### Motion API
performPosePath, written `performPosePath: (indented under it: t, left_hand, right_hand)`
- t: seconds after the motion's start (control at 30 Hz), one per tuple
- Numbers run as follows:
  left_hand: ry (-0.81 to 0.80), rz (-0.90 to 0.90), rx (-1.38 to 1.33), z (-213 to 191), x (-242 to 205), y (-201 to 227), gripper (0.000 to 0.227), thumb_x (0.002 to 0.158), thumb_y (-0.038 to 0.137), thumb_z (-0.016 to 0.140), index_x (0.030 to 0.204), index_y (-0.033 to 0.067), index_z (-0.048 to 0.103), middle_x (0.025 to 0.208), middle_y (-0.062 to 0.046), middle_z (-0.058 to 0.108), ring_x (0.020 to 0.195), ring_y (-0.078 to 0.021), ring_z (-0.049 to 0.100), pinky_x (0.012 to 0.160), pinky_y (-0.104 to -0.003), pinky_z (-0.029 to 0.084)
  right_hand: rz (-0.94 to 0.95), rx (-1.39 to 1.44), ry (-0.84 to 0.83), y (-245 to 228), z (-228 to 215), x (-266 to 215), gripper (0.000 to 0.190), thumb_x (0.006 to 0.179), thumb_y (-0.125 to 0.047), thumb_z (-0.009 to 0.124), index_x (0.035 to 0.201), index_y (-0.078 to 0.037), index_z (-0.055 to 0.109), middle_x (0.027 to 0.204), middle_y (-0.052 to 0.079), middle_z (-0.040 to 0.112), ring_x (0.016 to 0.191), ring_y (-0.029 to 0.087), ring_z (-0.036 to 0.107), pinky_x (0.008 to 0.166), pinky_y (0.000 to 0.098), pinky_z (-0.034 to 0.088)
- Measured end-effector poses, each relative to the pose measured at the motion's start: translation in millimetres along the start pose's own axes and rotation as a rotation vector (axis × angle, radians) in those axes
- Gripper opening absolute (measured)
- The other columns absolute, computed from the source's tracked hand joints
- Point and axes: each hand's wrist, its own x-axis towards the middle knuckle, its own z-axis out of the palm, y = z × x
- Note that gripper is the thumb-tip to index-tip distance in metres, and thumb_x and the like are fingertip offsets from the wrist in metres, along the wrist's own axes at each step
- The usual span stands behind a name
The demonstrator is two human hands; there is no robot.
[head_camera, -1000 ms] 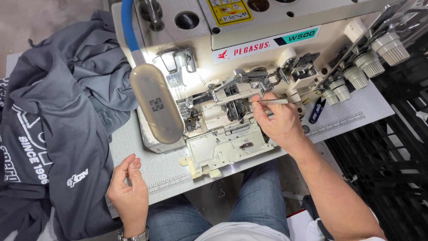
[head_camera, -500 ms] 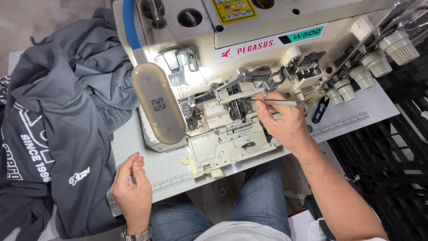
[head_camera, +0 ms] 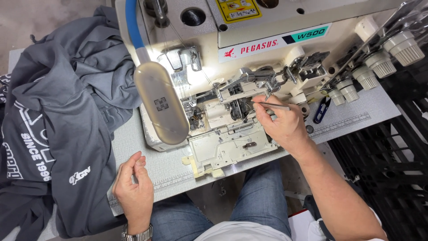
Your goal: Threading an industrial sewing machine using tweezers to guide the thread through various mechanisms.
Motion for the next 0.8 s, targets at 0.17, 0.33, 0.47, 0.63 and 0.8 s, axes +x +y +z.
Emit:
performPosePath:
  t: [0.17,0.33,0.47,0.63,0.8]
  left_hand:
    - [-0.009,-0.005,-0.008,-1,0,2,0.019,0.103,-0.005,0.057,0.115,-0.0014,0.071,0.098,-0.011,0.073,0.088,-0.0229,0.073,0.079,-0.035,0.054]
    - [0.012,-0.016,-0.028,-2,1,11,0.017,0.104,-0.005,0.058,0.114,-0.0027,0.072,0.098,-0.012,0.073,0.089,-0.0244,0.075,0.076,-0.033,0.055]
    - [0.045,0.339,-0.049,0,-4,47,0.013,0.099,-0.010,0.062,0.109,-0.0089,0.070,0.102,-0.019,0.072,0.090,-0.0298,0.070,0.085,-0.039,0.057]
    - [-0.336,0.533,-0.492,21,6,115,0.030,0.099,-0.003,0.057,0.129,-0.0084,0.058,0.123,-0.024,0.068,0.111,-0.0371,0.070,0.101,-0.042,0.058]
    - [-0.559,0.529,-0.697,81,20,128,0.019,0.095,0.001,0.065,0.108,0.0068,0.076,0.096,-0.010,0.078,0.115,-0.0382,0.071,0.105,-0.054,0.052]
  right_hand:
    - [0.082,0.119,0.012,-9,-6,4,0.011,0.098,0.003,0.066,0.105,0.009,0.072,0.098,0.017,0.075,0.083,0.022,0.073,0.064,0.0278,0.062]
    - [0.327,0.334,0.047,-9,-7,-3,0.015,0.100,-0.003,0.064,0.102,0.007,0.075,0.106,0.014,0.074,0.089,0.027,0.079,0.081,0.0307,0.068]
    - [0.473,0.629,0.089,-27,-19,-7,0.013,0.099,-0.001,0.063,0.101,0.010,0.071,0.098,0.019,0.071,0.080,0.028,0.079,0.081,0.0340,0.071]
    - [0.304,0.660,0.030,-61,-36,-31,0.013,0.100,-0.002,0.060,0.104,0.005,0.069,0.086,0.017,0.077,0.074,0.022,0.081,0.067,0.0220,0.072]
    - [0.383,0.836,0.167,-79,-30,-61,0.013,0.090,-0.002,0.070,0.096,0.010,0.069,0.088,0.024,0.081,0.084,0.024,0.081,0.078,0.0396,0.069]
